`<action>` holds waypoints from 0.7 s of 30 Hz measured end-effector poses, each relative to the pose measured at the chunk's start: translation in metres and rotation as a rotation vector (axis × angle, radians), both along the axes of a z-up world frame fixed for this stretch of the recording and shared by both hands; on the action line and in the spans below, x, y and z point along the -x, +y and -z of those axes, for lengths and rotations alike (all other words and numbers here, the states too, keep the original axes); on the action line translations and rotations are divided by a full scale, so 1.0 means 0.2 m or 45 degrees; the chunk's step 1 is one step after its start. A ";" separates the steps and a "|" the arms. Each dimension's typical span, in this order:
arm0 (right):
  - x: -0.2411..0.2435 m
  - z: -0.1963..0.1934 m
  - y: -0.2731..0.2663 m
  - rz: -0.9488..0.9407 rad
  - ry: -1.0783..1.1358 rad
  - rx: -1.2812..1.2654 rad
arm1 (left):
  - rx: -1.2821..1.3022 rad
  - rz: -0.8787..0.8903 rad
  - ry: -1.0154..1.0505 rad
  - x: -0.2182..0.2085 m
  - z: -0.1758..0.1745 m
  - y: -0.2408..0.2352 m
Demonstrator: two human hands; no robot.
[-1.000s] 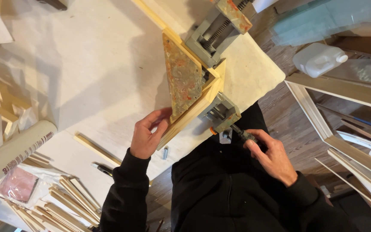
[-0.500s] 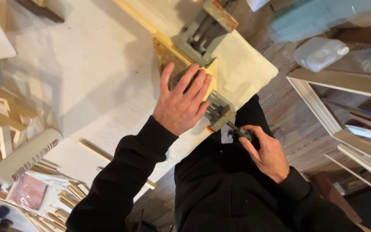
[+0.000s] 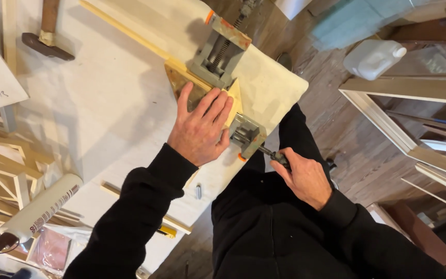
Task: Applying glue to wooden slats, aligning them in a corner clamp, and hammering nails to assemble frames.
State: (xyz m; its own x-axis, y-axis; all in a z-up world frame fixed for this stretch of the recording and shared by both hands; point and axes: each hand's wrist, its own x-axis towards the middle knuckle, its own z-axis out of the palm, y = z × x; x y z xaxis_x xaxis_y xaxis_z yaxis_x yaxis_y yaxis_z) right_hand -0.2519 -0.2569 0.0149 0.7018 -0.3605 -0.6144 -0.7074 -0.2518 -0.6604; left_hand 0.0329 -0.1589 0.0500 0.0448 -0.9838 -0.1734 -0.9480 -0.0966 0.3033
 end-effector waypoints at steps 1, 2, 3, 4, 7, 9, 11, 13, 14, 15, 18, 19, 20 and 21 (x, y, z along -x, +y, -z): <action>-0.01 0.01 -0.01 0.002 -0.006 0.005 | 0.005 0.002 -0.006 -0.01 0.00 -0.01; -0.02 0.01 -0.02 0.000 -0.027 0.026 | -0.016 0.024 -0.004 -0.02 0.00 -0.02; -0.02 0.01 -0.01 -0.004 -0.045 0.037 | -0.047 0.042 0.000 -0.03 -0.01 -0.02; -0.03 0.01 -0.02 -0.004 -0.048 0.032 | -0.051 0.042 -0.004 -0.03 -0.01 -0.03; -0.02 0.01 -0.02 -0.014 0.033 -0.002 | -0.067 0.110 -0.069 -0.03 -0.03 -0.05; -0.02 0.01 -0.03 -0.038 0.026 0.003 | -0.141 0.121 -0.115 -0.02 -0.05 -0.07; -0.03 0.01 -0.03 -0.040 0.011 -0.005 | -0.166 0.126 -0.131 -0.03 -0.06 -0.08; -0.03 0.02 -0.03 -0.036 0.006 -0.011 | -0.186 0.135 -0.138 -0.03 -0.05 -0.10; -0.03 0.03 -0.04 -0.031 0.005 -0.008 | -0.186 0.136 -0.144 -0.04 -0.05 -0.10; -0.02 0.03 -0.03 -0.028 0.001 -0.007 | -0.190 0.134 -0.153 -0.04 -0.05 -0.10; -0.03 0.01 -0.02 -0.052 0.022 -0.022 | -0.215 0.136 -0.119 -0.04 -0.09 -0.08; -0.03 0.02 -0.02 -0.040 0.018 -0.003 | -0.195 0.147 -0.125 -0.06 -0.08 -0.09; -0.03 0.05 -0.03 -0.005 -0.056 0.026 | -0.185 0.146 -0.112 -0.06 -0.06 -0.11; 0.00 0.04 -0.02 0.022 -0.113 0.041 | -0.188 0.141 -0.080 -0.04 -0.05 -0.10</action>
